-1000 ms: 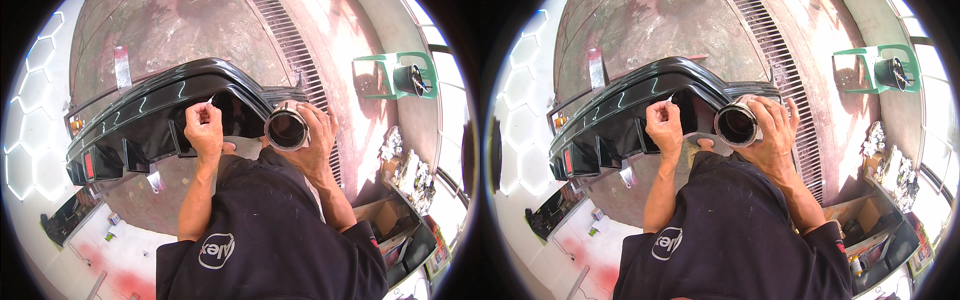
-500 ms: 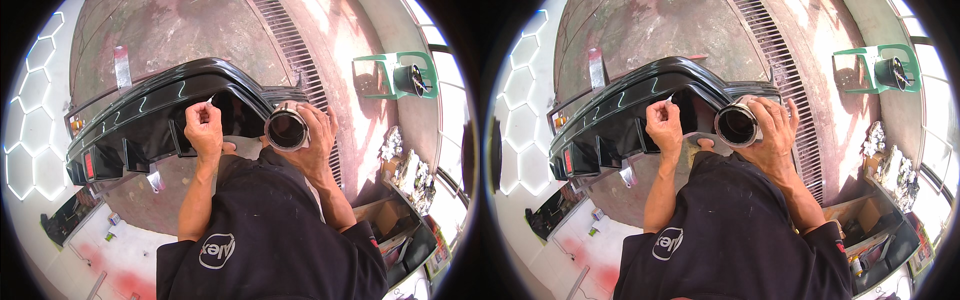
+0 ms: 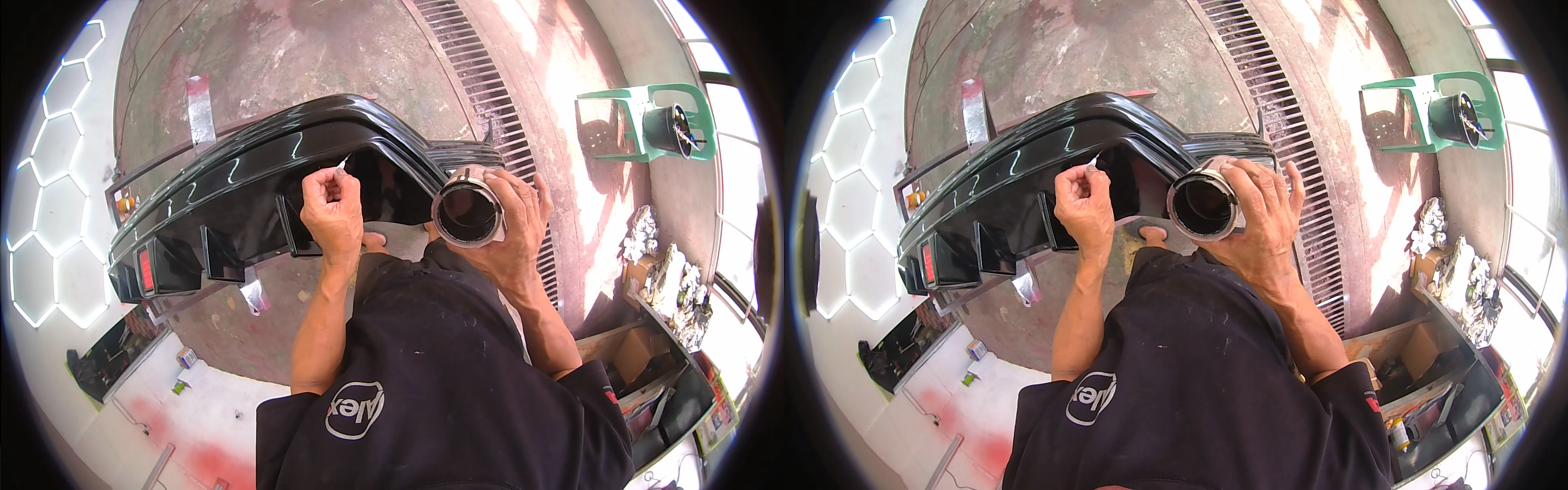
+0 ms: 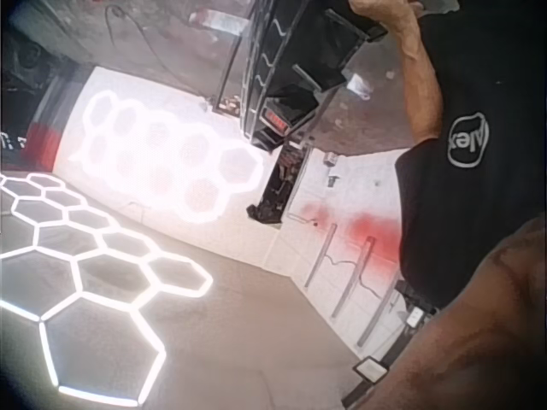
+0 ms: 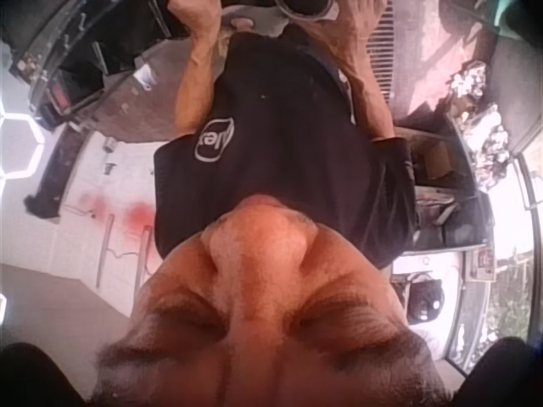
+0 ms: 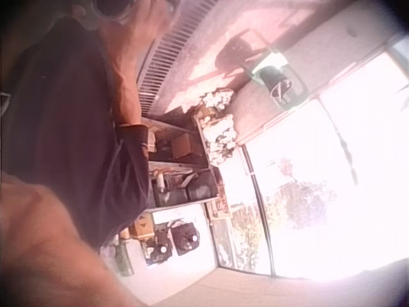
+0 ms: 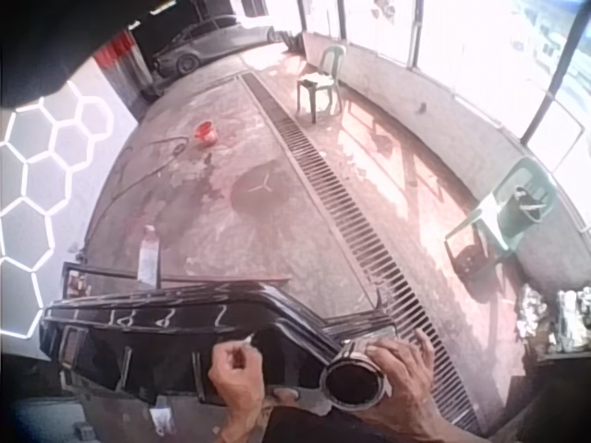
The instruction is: The person hand-paints a black car bumper with a small brush, repeatedly dipping the brush into a paint can and applying paint to the edges and surfaces of the bumper. The bumper is mounted on a stand in a workshop.
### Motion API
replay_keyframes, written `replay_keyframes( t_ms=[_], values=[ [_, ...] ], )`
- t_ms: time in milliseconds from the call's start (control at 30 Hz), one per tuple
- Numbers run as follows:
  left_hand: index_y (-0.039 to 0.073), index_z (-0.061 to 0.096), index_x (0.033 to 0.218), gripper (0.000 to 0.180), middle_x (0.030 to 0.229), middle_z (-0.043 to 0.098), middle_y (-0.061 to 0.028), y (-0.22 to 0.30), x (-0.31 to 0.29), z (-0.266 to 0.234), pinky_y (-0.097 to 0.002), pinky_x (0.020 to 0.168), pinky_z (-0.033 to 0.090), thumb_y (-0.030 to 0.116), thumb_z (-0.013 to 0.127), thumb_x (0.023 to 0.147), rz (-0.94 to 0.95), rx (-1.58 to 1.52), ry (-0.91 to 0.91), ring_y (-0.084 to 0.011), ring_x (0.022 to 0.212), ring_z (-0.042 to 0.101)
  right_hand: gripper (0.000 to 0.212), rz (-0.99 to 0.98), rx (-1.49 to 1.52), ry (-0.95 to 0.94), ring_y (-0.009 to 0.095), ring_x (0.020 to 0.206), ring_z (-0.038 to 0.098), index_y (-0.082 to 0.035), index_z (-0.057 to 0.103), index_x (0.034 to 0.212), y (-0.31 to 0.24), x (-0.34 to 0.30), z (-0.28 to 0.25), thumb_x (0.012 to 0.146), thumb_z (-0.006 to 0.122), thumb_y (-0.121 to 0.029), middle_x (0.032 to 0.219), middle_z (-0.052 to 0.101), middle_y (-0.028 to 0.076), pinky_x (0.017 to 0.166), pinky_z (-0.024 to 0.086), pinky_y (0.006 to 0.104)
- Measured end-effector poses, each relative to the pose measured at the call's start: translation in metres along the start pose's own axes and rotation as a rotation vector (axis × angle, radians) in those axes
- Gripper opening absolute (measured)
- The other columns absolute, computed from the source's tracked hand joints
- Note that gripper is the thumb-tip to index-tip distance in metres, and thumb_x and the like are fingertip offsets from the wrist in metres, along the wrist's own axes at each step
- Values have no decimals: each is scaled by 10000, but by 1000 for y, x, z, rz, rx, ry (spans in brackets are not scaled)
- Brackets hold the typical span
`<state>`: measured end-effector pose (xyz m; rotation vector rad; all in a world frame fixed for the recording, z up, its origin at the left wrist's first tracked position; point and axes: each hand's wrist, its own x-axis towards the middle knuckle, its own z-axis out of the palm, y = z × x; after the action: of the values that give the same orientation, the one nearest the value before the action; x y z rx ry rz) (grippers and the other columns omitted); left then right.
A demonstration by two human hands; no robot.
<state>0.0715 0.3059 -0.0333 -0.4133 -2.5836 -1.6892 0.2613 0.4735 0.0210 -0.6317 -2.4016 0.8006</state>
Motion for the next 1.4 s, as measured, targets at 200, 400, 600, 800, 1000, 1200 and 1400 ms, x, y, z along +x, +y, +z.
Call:
replay_keyframes(
  t_ms=[200,400,600,800,1000,1200,1400],
  values=[
    [7,655,988,86,793,698,-15,0,0,0,-251,652,542,12,741,977,-17,-26,7,-63,662,622,866,-1,1,3,294,1262,651,-111,639,1355,0,0,0,613,1019,-346,1335,695,92,1233,289,596],
    [8,655,986,94,791,693,-14,2,-1,-1,-249,655,541,21,748,980,-6,0,-3,-64,662,619,868,4,1,-14,292,1269,646,-113,639,1359,0,-1,0,610,1017,-340,1341,693,89,1233,287,602],
    [11,658,990,89,793,691,-15,2,-1,0,-252,660,544,31,745,988,-5,-10,5,-67,667,620,874,-1,1,-6,293,1268,647,-113,639,1359,0,-1,-1,605,1018,-336,1343,693,90,1232,287,603],
    [11,658,995,89,791,689,-14,4,-1,0,-253,655,544,32,744,988,-4,20,-4,-67,656,616,875,4,3,2,296,1264,650,-111,642,1356,1,0,0,600,1020,-334,1342,694,93,1233,285,603],
    [4,657,1011,93,805,694,-20,0,-2,1,-251,659,546,25,744,987,-4,-48,5,-67,673,624,931,-1,-18,-20,304,1278,657,-126,593,1398,1,0,-2,615,1038,-362,1342,692,107,1246,285,616],
    [4,656,1025,92,839,709,-25,6,-2,5,-254,678,557,22,740,992,55,-41,-31,-71,707,637,957,-11,-32,-30,307,1286,656,-133,565,1420,1,0,-3,629,1043,-381,1348,686,116,1254,281,625],
    [7,661,1004,89,816,700,-19,9,1,12,-261,665,561,27,747,991,23,54,-22,-75,687,635,959,-12,-40,-39,309,1293,649,-131,565,1421,2,0,-5,628,1041,-386,1358,679,121,1256,276,629]
  ],
)
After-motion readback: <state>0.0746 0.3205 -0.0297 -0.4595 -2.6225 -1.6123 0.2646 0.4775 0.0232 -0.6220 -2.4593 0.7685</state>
